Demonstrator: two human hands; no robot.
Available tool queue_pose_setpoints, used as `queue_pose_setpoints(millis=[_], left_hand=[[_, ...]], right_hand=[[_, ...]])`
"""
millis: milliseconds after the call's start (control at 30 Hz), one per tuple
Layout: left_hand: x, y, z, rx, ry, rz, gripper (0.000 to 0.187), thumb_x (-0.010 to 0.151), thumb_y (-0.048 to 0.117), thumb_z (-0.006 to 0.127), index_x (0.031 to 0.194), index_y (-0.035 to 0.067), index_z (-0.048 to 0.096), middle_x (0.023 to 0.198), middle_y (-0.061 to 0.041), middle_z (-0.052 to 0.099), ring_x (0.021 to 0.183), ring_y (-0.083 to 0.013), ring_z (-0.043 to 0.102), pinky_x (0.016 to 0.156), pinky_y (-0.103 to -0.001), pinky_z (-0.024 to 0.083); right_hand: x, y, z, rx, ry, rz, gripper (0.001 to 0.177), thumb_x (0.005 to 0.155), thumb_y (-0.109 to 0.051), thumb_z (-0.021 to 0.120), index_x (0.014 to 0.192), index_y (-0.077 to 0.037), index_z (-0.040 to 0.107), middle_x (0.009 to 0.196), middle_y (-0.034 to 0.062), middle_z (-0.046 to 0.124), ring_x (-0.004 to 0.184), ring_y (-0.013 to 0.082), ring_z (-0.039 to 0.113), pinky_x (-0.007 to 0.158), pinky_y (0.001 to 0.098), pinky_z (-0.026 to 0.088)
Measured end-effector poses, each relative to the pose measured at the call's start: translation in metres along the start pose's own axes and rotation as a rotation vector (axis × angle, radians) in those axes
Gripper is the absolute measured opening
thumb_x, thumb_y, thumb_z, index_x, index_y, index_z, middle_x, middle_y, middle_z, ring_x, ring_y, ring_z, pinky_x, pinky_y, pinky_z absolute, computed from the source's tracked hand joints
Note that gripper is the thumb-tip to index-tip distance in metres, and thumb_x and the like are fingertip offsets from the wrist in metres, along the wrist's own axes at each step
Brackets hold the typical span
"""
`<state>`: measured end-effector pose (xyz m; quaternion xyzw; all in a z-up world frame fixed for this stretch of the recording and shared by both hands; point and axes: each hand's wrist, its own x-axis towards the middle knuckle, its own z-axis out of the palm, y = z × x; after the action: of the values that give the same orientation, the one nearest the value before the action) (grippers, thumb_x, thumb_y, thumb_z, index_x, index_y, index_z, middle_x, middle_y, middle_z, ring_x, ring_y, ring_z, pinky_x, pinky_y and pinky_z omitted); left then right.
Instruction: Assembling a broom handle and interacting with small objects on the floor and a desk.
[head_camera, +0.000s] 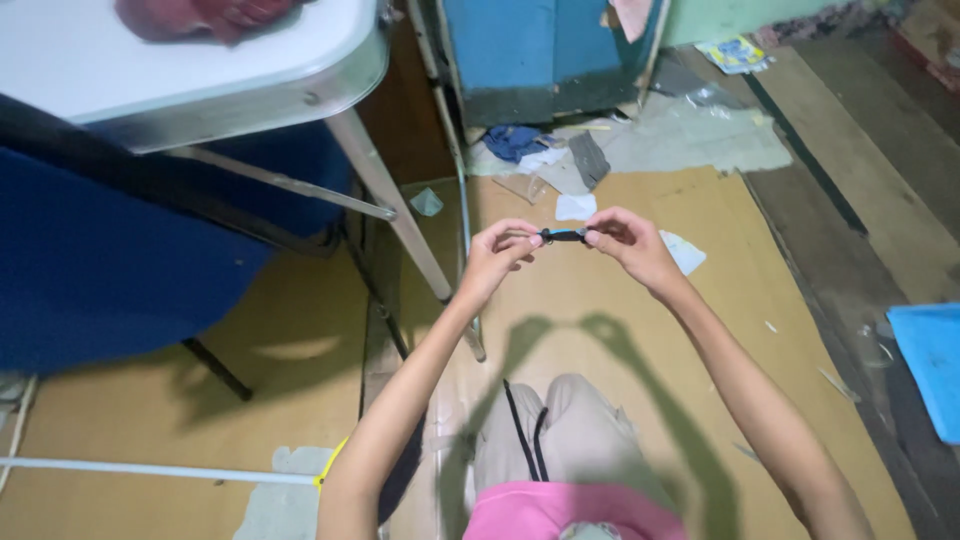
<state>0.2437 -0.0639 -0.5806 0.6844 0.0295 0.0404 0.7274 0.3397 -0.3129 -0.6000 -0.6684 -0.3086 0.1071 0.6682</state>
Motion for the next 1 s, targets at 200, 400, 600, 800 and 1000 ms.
queue_pose_setpoints(millis=[200, 400, 600, 800, 1000], left_hand=[[-0.002, 0.078, -0.018, 0.080, -0.015, 0.438, 0.016, 0.092, 0.009, 0.074, 0.108, 0.006, 0.071, 0.094, 0.003, 0.072, 0.083, -0.0038, 0.065, 0.074, -0.021, 0.054], [-0.040, 0.203, -0.045, 0.168, 0.186, 0.775, 0.010, 0.100, 0.005, 0.075, 0.107, 0.003, 0.069, 0.098, 0.002, 0.067, 0.089, -0.0041, 0.061, 0.079, -0.022, 0.050], [-0.112, 0.295, -0.076, 0.303, 0.326, 0.849, 0.031, 0.097, 0.015, 0.079, 0.120, 0.010, 0.058, 0.097, 0.000, 0.069, 0.084, -0.0063, 0.067, 0.072, -0.021, 0.053], [-0.148, 0.296, -0.118, 0.573, 0.562, 0.768, 0.029, 0.093, 0.019, 0.082, 0.114, 0.011, 0.064, 0.096, 0.000, 0.075, 0.083, -0.0056, 0.069, 0.070, -0.021, 0.054], [-0.167, 0.299, -0.131, 0.854, 0.691, 0.845, 0.028, 0.092, 0.023, 0.080, 0.116, 0.012, 0.072, 0.109, -0.003, 0.079, 0.102, -0.0157, 0.077, 0.089, -0.030, 0.059]], right_hand=[[0.034, -0.076, 0.017, 0.012, -0.014, -0.199, 0.014, 0.098, -0.004, 0.069, 0.112, -0.003, 0.066, 0.111, 0.0054, 0.072, 0.102, 0.0102, 0.066, 0.090, 0.0275, 0.053], [0.071, -0.180, 0.051, 0.023, -0.016, -0.509, 0.013, 0.101, 0.004, 0.064, 0.113, -0.001, 0.065, 0.120, 0.0095, 0.071, 0.108, 0.0131, 0.066, 0.096, 0.0286, 0.055], [0.104, -0.248, 0.087, 0.004, -0.061, -0.721, 0.011, 0.105, 0.006, 0.064, 0.114, 0.000, 0.064, 0.125, 0.0113, 0.070, 0.115, 0.0140, 0.066, 0.100, 0.0282, 0.055], [0.130, -0.275, 0.131, -0.065, -0.104, -0.779, 0.009, 0.108, 0.000, 0.071, 0.115, -0.001, 0.066, 0.122, 0.0089, 0.072, 0.112, 0.0126, 0.067, 0.094, 0.0278, 0.055], [0.141, -0.272, 0.156, -0.100, -0.061, -0.746, 0.009, 0.106, -0.002, 0.072, 0.115, -0.003, 0.069, 0.121, 0.0078, 0.074, 0.109, 0.0115, 0.068, 0.091, 0.0262, 0.054]])
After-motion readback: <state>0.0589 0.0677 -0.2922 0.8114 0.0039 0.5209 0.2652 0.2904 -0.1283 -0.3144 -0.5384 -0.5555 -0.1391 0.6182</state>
